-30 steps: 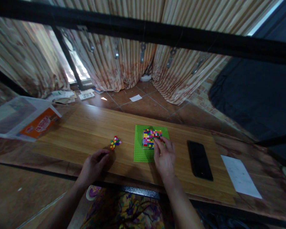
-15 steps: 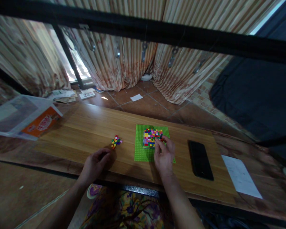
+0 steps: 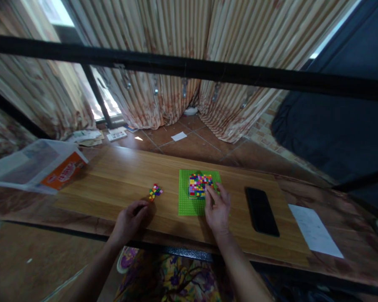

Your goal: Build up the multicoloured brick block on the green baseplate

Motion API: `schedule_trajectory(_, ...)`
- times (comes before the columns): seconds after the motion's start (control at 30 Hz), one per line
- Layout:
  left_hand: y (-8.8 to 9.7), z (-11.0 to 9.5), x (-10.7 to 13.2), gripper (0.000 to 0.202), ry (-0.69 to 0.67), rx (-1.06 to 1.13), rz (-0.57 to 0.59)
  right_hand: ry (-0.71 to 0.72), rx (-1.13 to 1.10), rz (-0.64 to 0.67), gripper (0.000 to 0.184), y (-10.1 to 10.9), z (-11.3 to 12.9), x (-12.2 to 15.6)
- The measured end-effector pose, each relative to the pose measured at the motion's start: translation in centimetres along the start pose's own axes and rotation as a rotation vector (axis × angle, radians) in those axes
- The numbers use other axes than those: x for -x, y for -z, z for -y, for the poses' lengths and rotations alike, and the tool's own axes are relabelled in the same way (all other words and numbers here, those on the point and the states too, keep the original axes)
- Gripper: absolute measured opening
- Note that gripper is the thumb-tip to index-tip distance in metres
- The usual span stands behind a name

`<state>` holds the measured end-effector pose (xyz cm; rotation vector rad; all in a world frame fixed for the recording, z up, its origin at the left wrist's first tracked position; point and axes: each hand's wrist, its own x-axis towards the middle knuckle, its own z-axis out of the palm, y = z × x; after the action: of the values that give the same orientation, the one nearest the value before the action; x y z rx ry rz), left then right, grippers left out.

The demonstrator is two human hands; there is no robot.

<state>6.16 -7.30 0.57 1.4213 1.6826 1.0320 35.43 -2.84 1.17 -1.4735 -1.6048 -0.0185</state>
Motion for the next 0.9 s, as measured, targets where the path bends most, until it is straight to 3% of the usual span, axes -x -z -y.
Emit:
schedule_trajectory(0.2,0.1,0.1,-0.3,0.025,0.020,-0.022,-0.029,-0.087,-0.049,-0.108,0.034,2.2,-1.8,0.2)
schedule_trajectory(0.43,-0.8,-0.8,-1.3,0.027,0.018,-0.162,-0.192,-0.076,0.185,0.014,0.036,2.0,-7.4,2.3)
schedule_trajectory(0.6,-1.8,-1.3,-2.3,0.029,-0.092,-0.366,-0.194,0.006,0.251,0.063,0.030,1.0,-7.2,3.2)
schedule_trajectory(0.9,-2.4,-2.2,-3.2,0.021,-0.039,-0.506,-0.202,0.109,0.201,0.142,0.024,1.4,-6.2,3.2)
